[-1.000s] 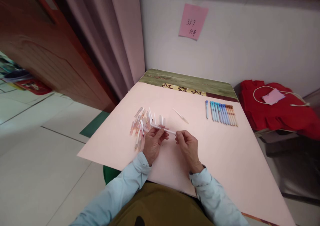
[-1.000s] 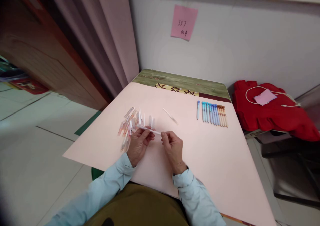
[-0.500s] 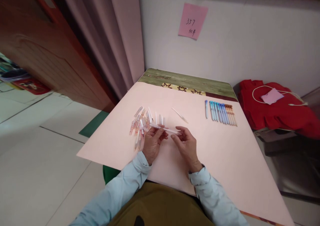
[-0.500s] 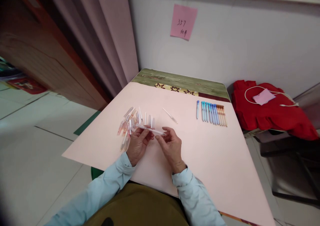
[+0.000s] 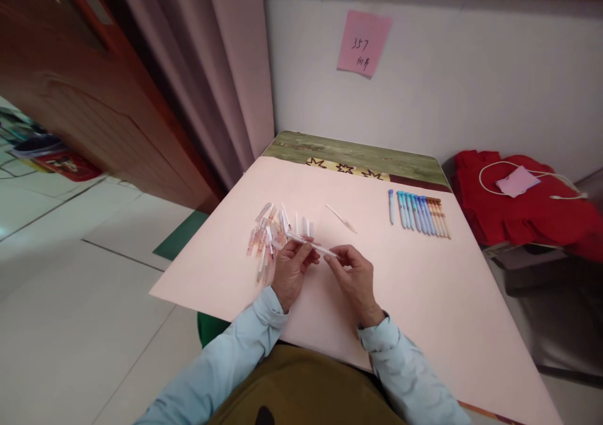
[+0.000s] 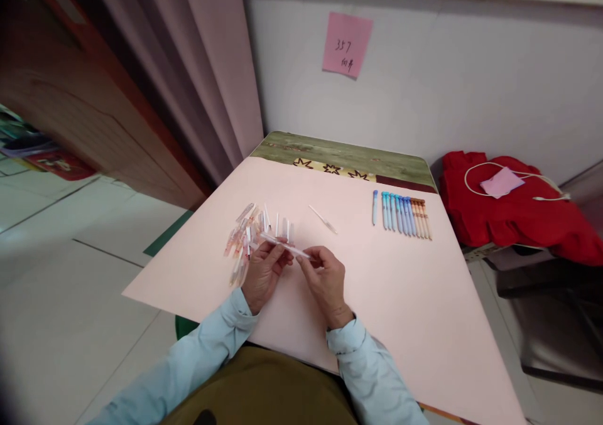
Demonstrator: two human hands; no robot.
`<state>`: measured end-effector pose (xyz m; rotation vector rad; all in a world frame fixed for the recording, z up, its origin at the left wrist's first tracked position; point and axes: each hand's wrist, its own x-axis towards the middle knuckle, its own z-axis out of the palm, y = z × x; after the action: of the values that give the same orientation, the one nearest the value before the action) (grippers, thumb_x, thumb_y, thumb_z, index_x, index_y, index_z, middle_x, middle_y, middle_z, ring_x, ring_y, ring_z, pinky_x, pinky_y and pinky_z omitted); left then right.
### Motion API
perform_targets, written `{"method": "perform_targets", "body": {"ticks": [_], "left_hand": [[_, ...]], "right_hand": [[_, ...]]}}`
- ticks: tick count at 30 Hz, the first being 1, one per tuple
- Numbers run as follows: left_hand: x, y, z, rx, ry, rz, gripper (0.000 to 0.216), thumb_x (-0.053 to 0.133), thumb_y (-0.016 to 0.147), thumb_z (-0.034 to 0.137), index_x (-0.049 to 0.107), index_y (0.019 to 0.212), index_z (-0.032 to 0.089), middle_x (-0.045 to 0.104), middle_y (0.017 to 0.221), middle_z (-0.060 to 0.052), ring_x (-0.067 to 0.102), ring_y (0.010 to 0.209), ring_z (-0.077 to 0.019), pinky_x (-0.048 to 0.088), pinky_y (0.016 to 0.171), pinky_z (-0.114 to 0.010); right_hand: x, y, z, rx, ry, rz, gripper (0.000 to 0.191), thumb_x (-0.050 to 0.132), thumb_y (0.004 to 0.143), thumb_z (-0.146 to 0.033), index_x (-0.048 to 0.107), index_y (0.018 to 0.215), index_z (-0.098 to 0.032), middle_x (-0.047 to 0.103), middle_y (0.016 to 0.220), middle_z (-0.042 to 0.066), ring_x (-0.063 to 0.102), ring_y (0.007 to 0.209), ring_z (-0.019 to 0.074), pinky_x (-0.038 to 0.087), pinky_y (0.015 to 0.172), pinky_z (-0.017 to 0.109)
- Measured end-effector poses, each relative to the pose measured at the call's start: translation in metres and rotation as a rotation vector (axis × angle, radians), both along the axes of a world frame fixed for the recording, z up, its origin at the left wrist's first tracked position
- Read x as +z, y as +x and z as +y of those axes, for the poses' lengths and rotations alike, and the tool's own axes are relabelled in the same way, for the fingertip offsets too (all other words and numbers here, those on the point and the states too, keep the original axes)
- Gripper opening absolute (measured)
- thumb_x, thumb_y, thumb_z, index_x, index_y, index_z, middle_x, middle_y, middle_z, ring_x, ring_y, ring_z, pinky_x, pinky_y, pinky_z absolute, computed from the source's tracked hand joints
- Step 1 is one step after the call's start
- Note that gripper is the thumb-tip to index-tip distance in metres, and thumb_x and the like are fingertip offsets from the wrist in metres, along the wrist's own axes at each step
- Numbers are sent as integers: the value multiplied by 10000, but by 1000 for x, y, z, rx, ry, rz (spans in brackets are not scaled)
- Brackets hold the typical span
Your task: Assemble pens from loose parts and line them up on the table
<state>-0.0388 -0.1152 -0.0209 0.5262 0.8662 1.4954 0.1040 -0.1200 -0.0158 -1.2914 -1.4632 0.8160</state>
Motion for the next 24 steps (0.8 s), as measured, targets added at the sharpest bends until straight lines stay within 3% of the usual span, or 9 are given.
{"method": "perform_targets", "body": {"ticks": [4, 8, 15, 24], "left_hand": [[-1, 0, 0, -6, -7, 0, 248, 807, 698, 270, 712, 895, 153, 685, 781, -18, 634, 644, -112, 508, 598, -245], [-1, 0, 0, -11, -6, 5, 255, 813, 687, 268, 714, 891, 151, 670, 745, -9, 620, 638, -103, 497, 597, -231], [0, 0, 0, -15, 12, 19, 227, 789, 719, 282, 709, 895, 162, 676, 775, -13, 615, 652, -104, 494, 606, -236], [-6, -1, 1, -28, -4, 54, 258, 784, 718, 307, 699, 911, 159, 681, 776, -22, 595, 641, -100, 475, 593, -225]], "right_hand": [[-2, 2, 0, 64, -76, -10, 376, 518, 927, -475, 674, 734, -194, 668, 645, 18, 613, 586, 148, 490, 578, 254], [1, 0, -1, 27, 14, -19, 274, 670, 826, -457, 665, 924, -201, 690, 783, 23, 621, 670, 154, 508, 626, 258], [-1, 0, -1, 91, -33, -116, 294, 572, 901, -447, 694, 788, -204, 653, 635, -1, 570, 562, 132, 444, 546, 235], [1, -2, -3, 125, 63, -188, 204, 618, 881, -397, 715, 851, -219, 698, 772, 27, 622, 643, 148, 481, 595, 249]]}}
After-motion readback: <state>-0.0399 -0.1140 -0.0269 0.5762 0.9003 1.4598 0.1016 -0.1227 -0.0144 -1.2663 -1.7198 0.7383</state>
